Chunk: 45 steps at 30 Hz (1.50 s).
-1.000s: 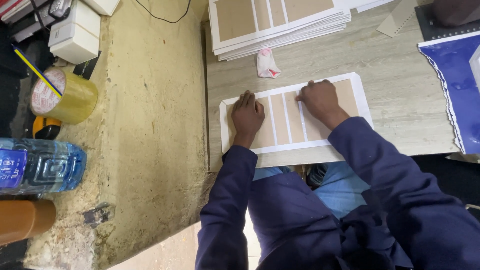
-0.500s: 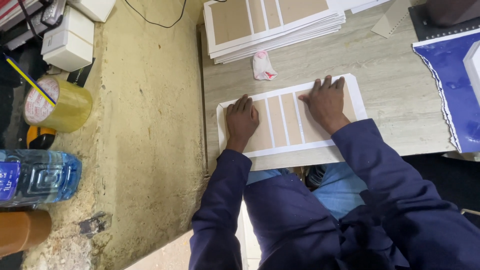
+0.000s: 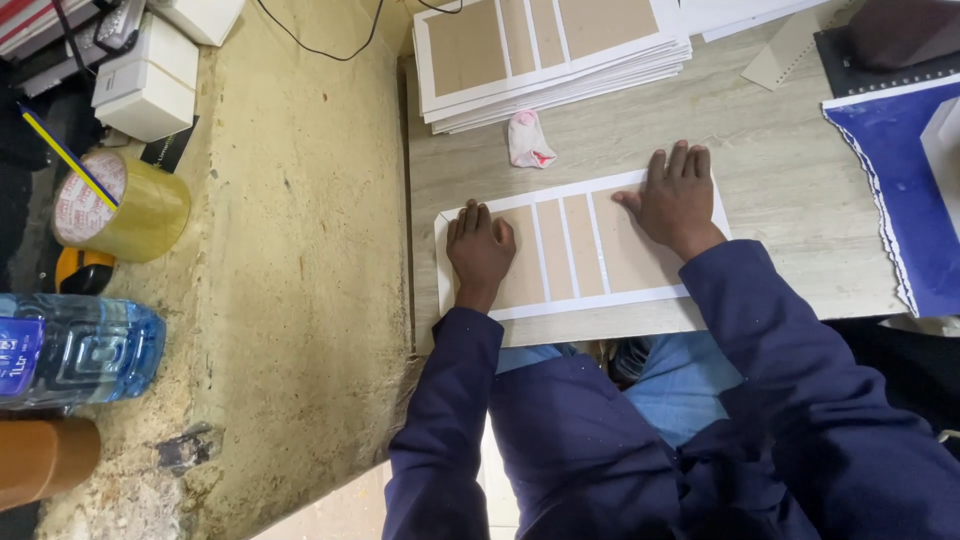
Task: Folding and pressing cardboard or paper covers, likely for books or folders, using a small applicator for adhesive or smoothing.
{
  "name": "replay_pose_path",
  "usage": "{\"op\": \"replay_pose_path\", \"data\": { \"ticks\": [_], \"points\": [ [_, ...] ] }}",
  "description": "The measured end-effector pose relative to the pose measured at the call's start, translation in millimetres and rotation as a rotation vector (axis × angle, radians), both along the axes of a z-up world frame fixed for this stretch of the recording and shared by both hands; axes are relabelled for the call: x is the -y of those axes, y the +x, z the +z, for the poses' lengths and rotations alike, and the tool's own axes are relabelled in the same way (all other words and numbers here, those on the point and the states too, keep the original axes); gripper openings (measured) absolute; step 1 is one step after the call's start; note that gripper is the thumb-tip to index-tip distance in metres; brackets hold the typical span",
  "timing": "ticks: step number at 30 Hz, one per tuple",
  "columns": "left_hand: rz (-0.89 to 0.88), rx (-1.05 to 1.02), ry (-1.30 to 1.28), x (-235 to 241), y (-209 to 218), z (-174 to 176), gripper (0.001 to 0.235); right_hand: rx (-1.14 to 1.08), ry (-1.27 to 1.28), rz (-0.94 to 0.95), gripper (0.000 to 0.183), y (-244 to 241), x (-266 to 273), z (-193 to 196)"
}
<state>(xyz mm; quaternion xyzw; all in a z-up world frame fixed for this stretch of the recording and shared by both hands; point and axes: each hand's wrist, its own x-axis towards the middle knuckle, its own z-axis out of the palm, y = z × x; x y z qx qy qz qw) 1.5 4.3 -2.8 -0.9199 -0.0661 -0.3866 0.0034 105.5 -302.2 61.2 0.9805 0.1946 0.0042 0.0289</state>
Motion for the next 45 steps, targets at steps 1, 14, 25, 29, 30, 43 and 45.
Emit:
{"op": "replay_pose_path", "data": {
  "ticks": [1,14,25,29,30,43,45],
  "points": [
    [-0.004,-0.007,0.0,0,-1,-1,0.032,-0.007,0.0,-0.004,0.096,-4,-2,-6],
    [0.001,0.039,-0.019,5,0,1,0.029,-0.171,0.171,0.206,0.086,-3,-67,-10],
    [0.019,0.048,-0.035,8,-1,5,0.026,-0.329,0.412,0.602,0.05,-40,-109,7],
    [0.01,0.023,-0.074,8,-4,12,0.025,-0.413,0.361,0.578,0.037,-41,-110,36],
    [0.001,0.009,-0.088,8,-6,12,0.025,-0.454,0.358,0.56,0.04,-37,-113,42],
    [-0.041,-0.033,-0.236,6,-3,6,0.035,-0.194,0.415,0.536,0.023,56,-120,-28],
    [-0.039,-0.054,-0.257,6,0,16,0.031,-0.039,0.175,0.528,0.025,73,-98,-54]
  ]
}}
